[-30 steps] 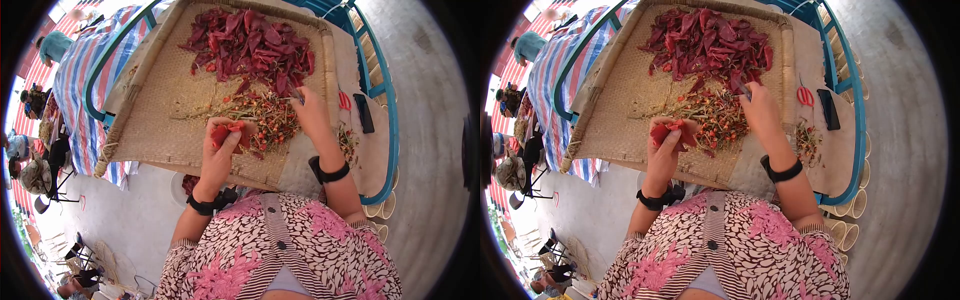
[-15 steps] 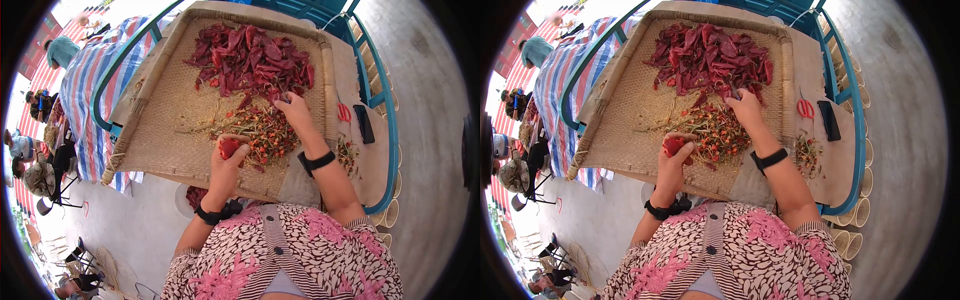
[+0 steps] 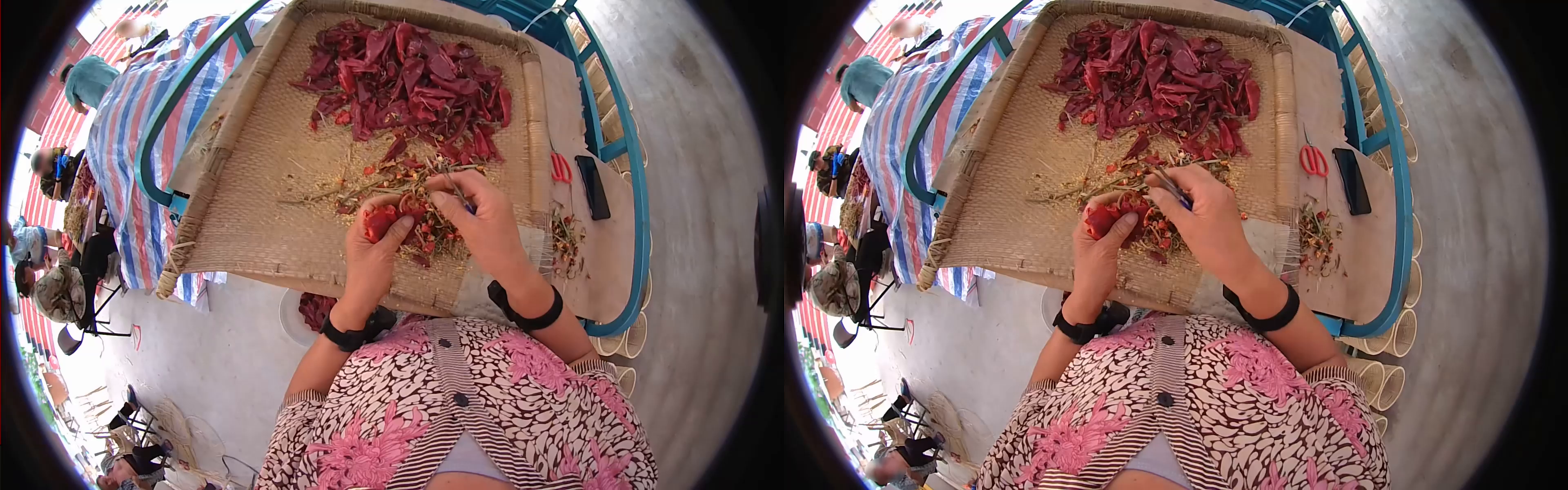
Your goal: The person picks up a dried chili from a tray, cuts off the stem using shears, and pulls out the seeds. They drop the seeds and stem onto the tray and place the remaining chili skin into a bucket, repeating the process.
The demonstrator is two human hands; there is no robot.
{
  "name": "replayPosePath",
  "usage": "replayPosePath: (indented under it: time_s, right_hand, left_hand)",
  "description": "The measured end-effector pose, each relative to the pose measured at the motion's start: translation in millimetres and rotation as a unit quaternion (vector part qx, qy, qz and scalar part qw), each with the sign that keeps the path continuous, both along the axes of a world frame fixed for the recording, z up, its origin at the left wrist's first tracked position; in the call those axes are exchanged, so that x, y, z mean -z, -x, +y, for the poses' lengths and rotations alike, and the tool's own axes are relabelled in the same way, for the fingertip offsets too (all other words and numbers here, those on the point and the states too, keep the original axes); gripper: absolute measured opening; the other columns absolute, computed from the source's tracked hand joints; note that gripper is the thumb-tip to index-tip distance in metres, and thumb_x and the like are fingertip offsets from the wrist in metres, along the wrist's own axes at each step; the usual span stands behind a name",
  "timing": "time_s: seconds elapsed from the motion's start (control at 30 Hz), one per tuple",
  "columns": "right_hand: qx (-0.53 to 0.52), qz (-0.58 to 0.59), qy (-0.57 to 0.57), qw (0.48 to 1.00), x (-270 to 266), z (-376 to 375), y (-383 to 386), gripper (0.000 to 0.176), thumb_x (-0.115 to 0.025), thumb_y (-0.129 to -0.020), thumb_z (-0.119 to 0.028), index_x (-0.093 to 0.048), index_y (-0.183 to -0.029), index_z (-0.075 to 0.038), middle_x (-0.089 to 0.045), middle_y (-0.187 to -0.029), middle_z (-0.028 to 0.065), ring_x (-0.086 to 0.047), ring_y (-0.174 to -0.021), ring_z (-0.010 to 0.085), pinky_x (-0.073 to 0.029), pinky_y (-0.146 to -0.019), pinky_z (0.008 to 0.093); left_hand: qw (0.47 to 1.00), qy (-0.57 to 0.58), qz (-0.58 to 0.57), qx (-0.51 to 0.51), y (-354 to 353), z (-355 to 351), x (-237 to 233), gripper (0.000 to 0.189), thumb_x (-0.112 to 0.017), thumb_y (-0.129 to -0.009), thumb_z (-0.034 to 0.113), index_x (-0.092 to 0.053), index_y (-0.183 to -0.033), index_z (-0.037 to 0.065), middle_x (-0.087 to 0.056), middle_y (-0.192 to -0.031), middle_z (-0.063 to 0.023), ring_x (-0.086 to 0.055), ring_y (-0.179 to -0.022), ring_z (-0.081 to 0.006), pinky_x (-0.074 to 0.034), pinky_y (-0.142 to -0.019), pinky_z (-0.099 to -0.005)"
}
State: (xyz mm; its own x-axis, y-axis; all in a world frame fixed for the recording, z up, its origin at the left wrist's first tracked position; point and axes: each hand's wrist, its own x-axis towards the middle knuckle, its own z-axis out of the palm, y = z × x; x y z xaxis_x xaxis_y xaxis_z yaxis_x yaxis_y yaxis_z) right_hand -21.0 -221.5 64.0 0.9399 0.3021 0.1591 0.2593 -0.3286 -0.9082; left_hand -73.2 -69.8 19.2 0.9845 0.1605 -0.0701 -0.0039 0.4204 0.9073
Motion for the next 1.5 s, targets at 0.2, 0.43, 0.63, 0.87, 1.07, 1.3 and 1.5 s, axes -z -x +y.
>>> replayPosePath:
  time_s: [0.2, 0.43, 0.63, 0.87, 1.07, 1.3, 1.5]
  right_hand:
    - [-0.014, -0.25, 0.156, 0.956, 1.1, 15.2, 7.4, 0.019, -0.07, -0.073, -0.007, -0.063, -0.09, -0.013, -0.06, -0.09, 0.0023, -0.064, -0.067, 0.0229, -0.051, -0.056, 0.0322]
    - [-0.068, -0.318, 0.202, 0.924, 11.6, 21.3, 12.9, 0.018, -0.066, -0.074, -0.003, -0.057, -0.088, -0.012, -0.059, -0.091, 0.0021, -0.063, -0.064, 0.021, -0.049, -0.052, 0.0322]
    - [-0.062, 0.018, -0.1, 0.993, 20.1, 16.3, 9.1, 0.012, -0.065, -0.088, -0.012, -0.054, -0.089, -0.007, -0.052, -0.069, -0.0004, -0.051, -0.051, 0.0075, -0.039, -0.043, 0.0255]
    - [-0.079, 0.419, -0.321, 0.846, -0.1, 7.4, 15.2, 0.008, -0.064, -0.092, -0.015, -0.058, -0.093, -0.009, -0.054, -0.07, -0.0046, -0.039, -0.043, 0.0023, -0.031, -0.038, 0.0201]
    - [-0.091, 0.541, -0.416, 0.725, 13.4, 4.5, 11.6, 0.005, -0.064, -0.091, -0.013, -0.059, -0.092, -0.012, -0.054, -0.068, -0.006, -0.04, -0.042, 0.0031, -0.032, -0.038, 0.0204]
    - [-0.054, 0.429, -0.342, 0.834, 6.1, 13.6, 17.8, 0.009, -0.064, -0.092, -0.014, -0.057, -0.087, -0.012, -0.054, -0.069, -0.0069, -0.046, -0.047, 0.0052, -0.036, -0.041, 0.0228]
    - [-0.05, -0.284, 0.114, 0.951, 8.8, 22.3, 20.3, 0.02, -0.067, -0.072, -0.001, -0.054, -0.085, -0.009, -0.061, -0.09, 0.0004, -0.061, -0.061, 0.0203, -0.047, -0.049, 0.0311]
  left_hand:
    - [0.995, -0.087, -0.054, -0.007, 1.7, 1.5, 10.9, 0.023, -0.06, -0.091, 0.003, -0.057, -0.114, 0.003, -0.062, -0.098, -0.0005, -0.058, -0.085, -0.0064, -0.048, -0.071, -0.0208]
    - [0.998, -0.024, 0.049, 0.004, 6.0, 3.4, 10.8, 0.013, -0.059, -0.091, 0.007, -0.06, -0.104, 0.006, -0.061, -0.075, 0.0022, -0.052, -0.061, -0.0042, -0.039, -0.051, -0.0182]
    - [0.99, -0.057, 0.085, 0.095, 9.6, 24.9, -8.8, 0.015, -0.065, -0.088, 0.011, -0.061, -0.102, 0.007, -0.061, -0.076, 0.0031, -0.05, -0.059, -0.0039, -0.037, -0.05, -0.0184]
    - [0.985, -0.039, 0.032, 0.168, 11.9, 41.2, -12.9, 0.022, -0.071, -0.084, 0.008, -0.06, -0.102, 0.006, -0.062, -0.085, 0.0018, -0.053, -0.067, -0.0056, -0.042, -0.056, -0.0206]
    - [0.981, -0.02, -0.007, 0.192, 9.5, 44.2, -7.0, 0.022, -0.072, -0.083, 0.007, -0.059, -0.101, 0.006, -0.061, -0.09, -0.0002, -0.054, -0.07, -0.0079, -0.044, -0.061, -0.0227]
    - [0.987, -0.02, 0.067, 0.147, 10.9, 40.6, 1.0, 0.019, -0.072, -0.084, 0.012, -0.06, -0.098, 0.008, -0.061, -0.081, 0.0016, -0.052, -0.062, -0.0046, -0.041, -0.051, -0.0197]
    - [0.998, 0.021, 0.05, 0.019, 13.1, 15.0, -1.6, 0.009, -0.064, -0.089, 0.006, -0.061, -0.097, 0.004, -0.062, -0.083, 0.0025, -0.053, -0.069, -0.0027, -0.039, -0.057, -0.0172]
